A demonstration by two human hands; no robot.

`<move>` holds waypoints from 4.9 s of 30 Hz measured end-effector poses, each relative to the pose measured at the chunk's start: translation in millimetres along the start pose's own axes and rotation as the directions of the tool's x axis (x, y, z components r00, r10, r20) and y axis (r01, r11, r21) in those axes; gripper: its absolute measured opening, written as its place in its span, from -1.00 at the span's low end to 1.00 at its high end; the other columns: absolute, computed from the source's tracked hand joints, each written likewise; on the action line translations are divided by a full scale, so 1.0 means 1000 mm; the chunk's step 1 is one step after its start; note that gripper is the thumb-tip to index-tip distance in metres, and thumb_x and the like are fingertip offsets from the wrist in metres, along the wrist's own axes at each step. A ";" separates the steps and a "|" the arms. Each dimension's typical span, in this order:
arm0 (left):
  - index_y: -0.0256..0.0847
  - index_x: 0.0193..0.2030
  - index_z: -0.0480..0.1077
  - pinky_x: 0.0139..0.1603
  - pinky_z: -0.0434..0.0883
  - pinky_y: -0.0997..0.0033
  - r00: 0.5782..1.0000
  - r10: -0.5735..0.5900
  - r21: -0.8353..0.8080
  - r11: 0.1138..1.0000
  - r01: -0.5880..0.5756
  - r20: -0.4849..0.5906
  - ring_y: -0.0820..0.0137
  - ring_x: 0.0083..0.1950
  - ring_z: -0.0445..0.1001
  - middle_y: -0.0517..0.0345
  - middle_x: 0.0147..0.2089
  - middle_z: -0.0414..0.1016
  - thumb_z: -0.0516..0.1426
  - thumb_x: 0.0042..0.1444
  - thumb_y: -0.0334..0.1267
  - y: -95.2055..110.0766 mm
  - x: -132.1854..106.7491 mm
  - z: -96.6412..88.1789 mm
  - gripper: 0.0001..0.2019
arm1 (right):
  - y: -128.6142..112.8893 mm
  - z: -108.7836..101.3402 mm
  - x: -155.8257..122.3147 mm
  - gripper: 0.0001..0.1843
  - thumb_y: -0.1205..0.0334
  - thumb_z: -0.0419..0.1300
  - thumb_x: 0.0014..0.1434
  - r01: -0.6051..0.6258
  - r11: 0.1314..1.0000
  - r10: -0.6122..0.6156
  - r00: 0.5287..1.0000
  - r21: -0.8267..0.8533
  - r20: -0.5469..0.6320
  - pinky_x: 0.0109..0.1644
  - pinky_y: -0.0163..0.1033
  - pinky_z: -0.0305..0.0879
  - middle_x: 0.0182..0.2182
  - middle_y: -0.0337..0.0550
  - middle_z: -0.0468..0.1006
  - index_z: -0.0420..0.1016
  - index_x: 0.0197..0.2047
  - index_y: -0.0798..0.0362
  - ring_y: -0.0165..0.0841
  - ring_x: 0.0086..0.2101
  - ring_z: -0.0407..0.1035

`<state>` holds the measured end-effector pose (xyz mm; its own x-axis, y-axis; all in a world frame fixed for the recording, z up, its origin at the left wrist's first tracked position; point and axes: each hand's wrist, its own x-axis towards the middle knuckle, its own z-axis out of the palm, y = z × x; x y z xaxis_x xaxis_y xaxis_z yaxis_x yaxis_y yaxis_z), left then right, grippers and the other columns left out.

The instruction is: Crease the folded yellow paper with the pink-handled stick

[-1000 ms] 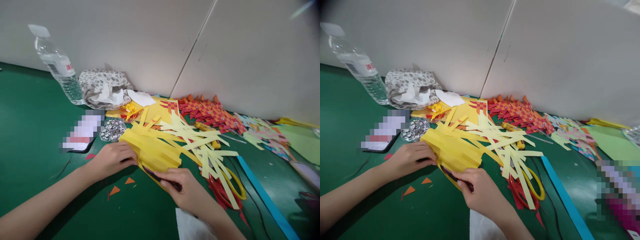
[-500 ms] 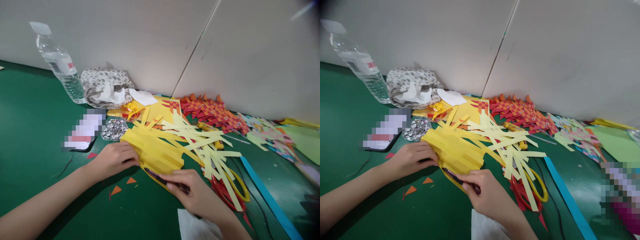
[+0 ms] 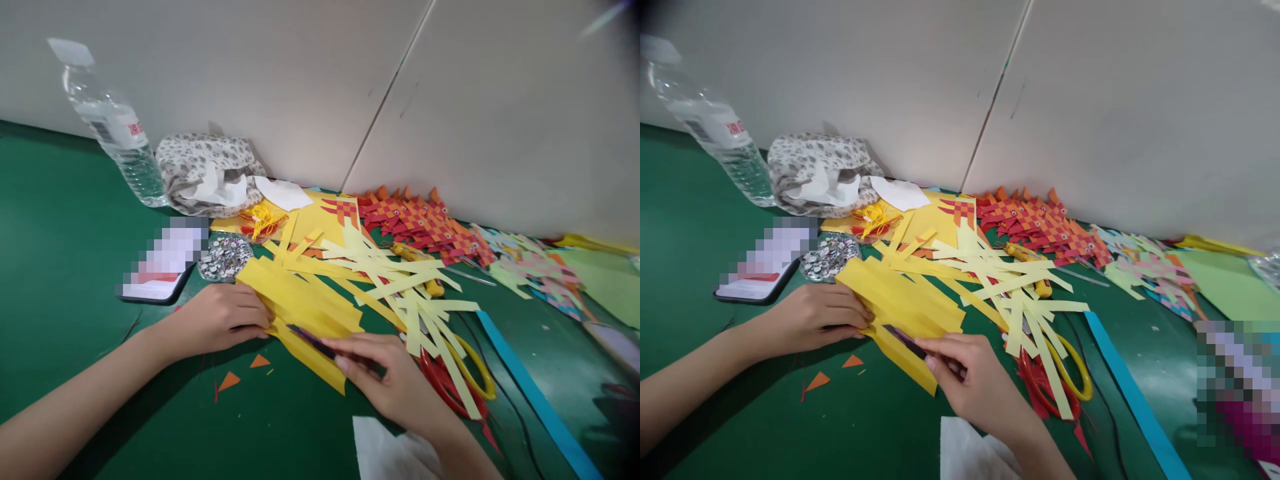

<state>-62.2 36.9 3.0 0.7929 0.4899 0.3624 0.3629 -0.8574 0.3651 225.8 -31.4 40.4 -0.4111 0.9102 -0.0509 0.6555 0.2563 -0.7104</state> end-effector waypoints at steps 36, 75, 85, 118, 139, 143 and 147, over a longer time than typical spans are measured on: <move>-0.18 -0.24 0.45 -0.23 0.34 0.45 0.996 -0.041 0.095 0.994 0.048 -0.075 0.41 -0.25 0.49 0.19 -0.29 0.54 0.07 0.28 -0.23 0.003 0.000 0.013 -0.84 | -0.003 0.013 0.007 -0.65 0.35 0.04 0.28 0.125 0.988 -0.114 0.987 -0.095 0.117 -0.36 -0.31 0.24 -0.39 -0.13 0.59 0.54 0.05 0.01 -0.35 -0.41 0.44; -0.19 -0.22 0.43 -0.25 0.36 0.40 0.998 0.008 0.135 0.991 0.001 -0.066 0.38 -0.26 0.51 0.19 -0.28 0.57 0.07 0.26 -0.28 0.005 -0.002 0.008 -0.88 | -0.001 0.017 0.003 -0.62 0.35 0.02 0.28 0.135 0.988 -0.127 0.986 -0.069 0.113 -0.37 -0.30 0.26 -0.38 -0.12 0.57 0.50 0.09 0.06 -0.35 -0.42 0.41; -0.19 -0.23 0.44 -0.24 0.36 0.40 0.998 0.005 0.137 0.991 0.003 -0.056 0.39 -0.25 0.51 0.20 -0.29 0.56 0.06 0.26 -0.29 0.004 -0.002 0.007 -0.87 | 0.001 0.002 0.000 -0.64 0.36 0.07 0.25 0.119 0.988 -0.110 0.989 -0.099 0.095 -0.32 -0.31 0.37 -0.31 -0.10 0.64 0.54 0.04 -0.02 -0.32 -0.35 0.50; -0.22 -0.29 0.43 -0.27 0.34 0.46 0.994 0.005 0.093 0.996 0.005 -0.110 0.41 -0.28 0.45 0.17 -0.34 0.50 0.06 0.28 -0.24 0.023 0.013 0.019 -0.82 | -0.001 0.008 0.003 -0.63 0.38 0.08 0.23 0.116 0.992 -0.109 0.986 -0.053 0.126 -0.26 -0.30 0.38 -0.25 -0.14 0.66 0.54 0.05 0.01 -0.34 -0.31 0.52; -0.21 -0.31 0.44 -0.30 0.30 0.47 0.992 -0.018 0.124 0.992 0.033 -0.121 0.43 -0.30 0.43 0.18 -0.36 0.49 0.04 0.31 -0.22 0.022 0.011 0.024 -0.78 | 0.001 -0.007 -0.002 -0.65 0.28 0.12 0.25 0.105 0.994 -0.107 0.975 0.019 0.195 -0.46 -0.34 0.31 -0.39 -0.11 0.66 0.53 0.08 -0.02 -0.36 -0.51 0.44; -0.20 -0.31 0.44 -0.29 0.30 0.48 0.992 -0.019 0.113 0.993 0.033 -0.127 0.44 -0.29 0.43 0.17 -0.36 0.49 0.02 0.32 -0.23 0.022 0.011 0.024 -0.76 | 0.002 -0.013 -0.004 -0.65 0.28 0.13 0.24 0.105 0.994 -0.110 0.972 0.032 0.207 -0.47 -0.34 0.28 -0.43 -0.11 0.64 0.54 0.07 -0.02 -0.37 -0.52 0.42; -0.20 -0.29 0.44 -0.27 0.31 0.47 0.993 -0.023 0.107 0.994 0.036 -0.116 0.44 -0.28 0.44 0.18 -0.35 0.49 0.03 0.31 -0.22 0.022 0.011 0.024 -0.77 | 0.004 -0.019 -0.006 -0.64 0.35 0.12 0.20 0.101 0.995 -0.100 0.968 0.005 0.232 -0.56 -0.37 0.17 -0.50 -0.13 0.60 0.56 0.03 0.02 -0.44 -0.61 0.32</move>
<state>-34.0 19.5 -5.6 0.7220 0.5249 0.4508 0.4413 -0.8511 0.2843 242.8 -29.8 51.5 -0.6099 0.7799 -0.1409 0.6071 0.3455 -0.7156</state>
